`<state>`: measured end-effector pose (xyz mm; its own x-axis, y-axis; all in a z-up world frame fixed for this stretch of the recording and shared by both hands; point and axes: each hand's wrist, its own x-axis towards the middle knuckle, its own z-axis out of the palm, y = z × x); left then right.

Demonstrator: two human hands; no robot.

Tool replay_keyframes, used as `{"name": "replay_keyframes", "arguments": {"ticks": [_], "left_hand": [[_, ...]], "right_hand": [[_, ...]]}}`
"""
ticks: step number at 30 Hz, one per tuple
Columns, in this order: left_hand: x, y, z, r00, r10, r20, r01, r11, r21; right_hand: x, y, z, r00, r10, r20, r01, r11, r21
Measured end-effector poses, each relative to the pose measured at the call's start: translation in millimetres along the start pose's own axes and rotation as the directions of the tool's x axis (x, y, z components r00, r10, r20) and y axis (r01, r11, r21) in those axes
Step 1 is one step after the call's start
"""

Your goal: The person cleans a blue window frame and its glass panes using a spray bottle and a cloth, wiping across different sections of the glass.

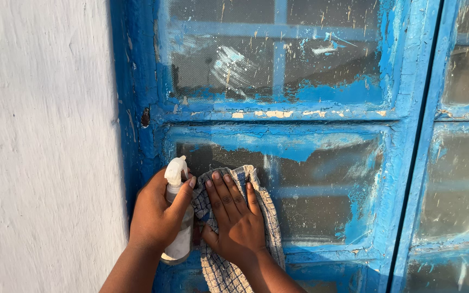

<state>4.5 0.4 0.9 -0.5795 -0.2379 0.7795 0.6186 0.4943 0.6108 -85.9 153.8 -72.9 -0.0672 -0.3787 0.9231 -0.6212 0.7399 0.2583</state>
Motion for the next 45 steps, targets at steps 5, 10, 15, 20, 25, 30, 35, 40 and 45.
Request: {"name": "replay_keyframes", "arguments": {"ticks": [5, 10, 15, 20, 25, 30, 35, 40, 45], "left_hand": [[0, 3, 0, 1.000, 0.013, -0.005, -0.013, 0.999, 0.031], [-1, 3, -1, 0.999, -0.042, 0.011, 0.041, 0.997, 0.069], [-1, 1, -1, 1.000, 0.019, 0.011, -0.020, 0.999, 0.041], [1, 1, -3, 0.999, -0.010, 0.032, 0.008, 0.998, 0.061], [1, 2, -4, 0.999, 0.023, 0.035, -0.025, 0.998, 0.062], [1, 2, -3, 0.999, 0.009, 0.045, -0.010, 1.000, 0.021], [3, 2, -3, 0.999, 0.001, 0.049, -0.003, 0.999, 0.055], [2, 5, -4, 0.999, -0.007, 0.048, 0.004, 0.997, 0.078], [1, 5, -4, 0.999, -0.016, 0.038, 0.013, 0.998, 0.069]], "right_hand": [[-22, 40, -16, 0.997, -0.071, 0.007, 0.072, 0.991, -0.116], [-50, 89, -39, 0.999, -0.009, -0.041, 0.002, 0.988, -0.153], [-61, 113, -47, 0.993, 0.085, -0.080, -0.098, 0.980, -0.174], [-64, 130, -50, 0.958, 0.214, -0.189, -0.246, 0.955, -0.165], [-60, 163, -70, 0.852, 0.415, -0.320, -0.460, 0.885, -0.075], [-51, 159, -67, 0.840, 0.431, -0.329, -0.475, 0.878, -0.061], [-31, 139, -58, 0.826, 0.466, -0.318, -0.512, 0.856, -0.075], [-5, 89, -36, 0.927, 0.315, -0.205, -0.343, 0.932, -0.120], [14, 15, -14, 0.996, 0.083, -0.021, -0.085, 0.993, -0.082]]}}
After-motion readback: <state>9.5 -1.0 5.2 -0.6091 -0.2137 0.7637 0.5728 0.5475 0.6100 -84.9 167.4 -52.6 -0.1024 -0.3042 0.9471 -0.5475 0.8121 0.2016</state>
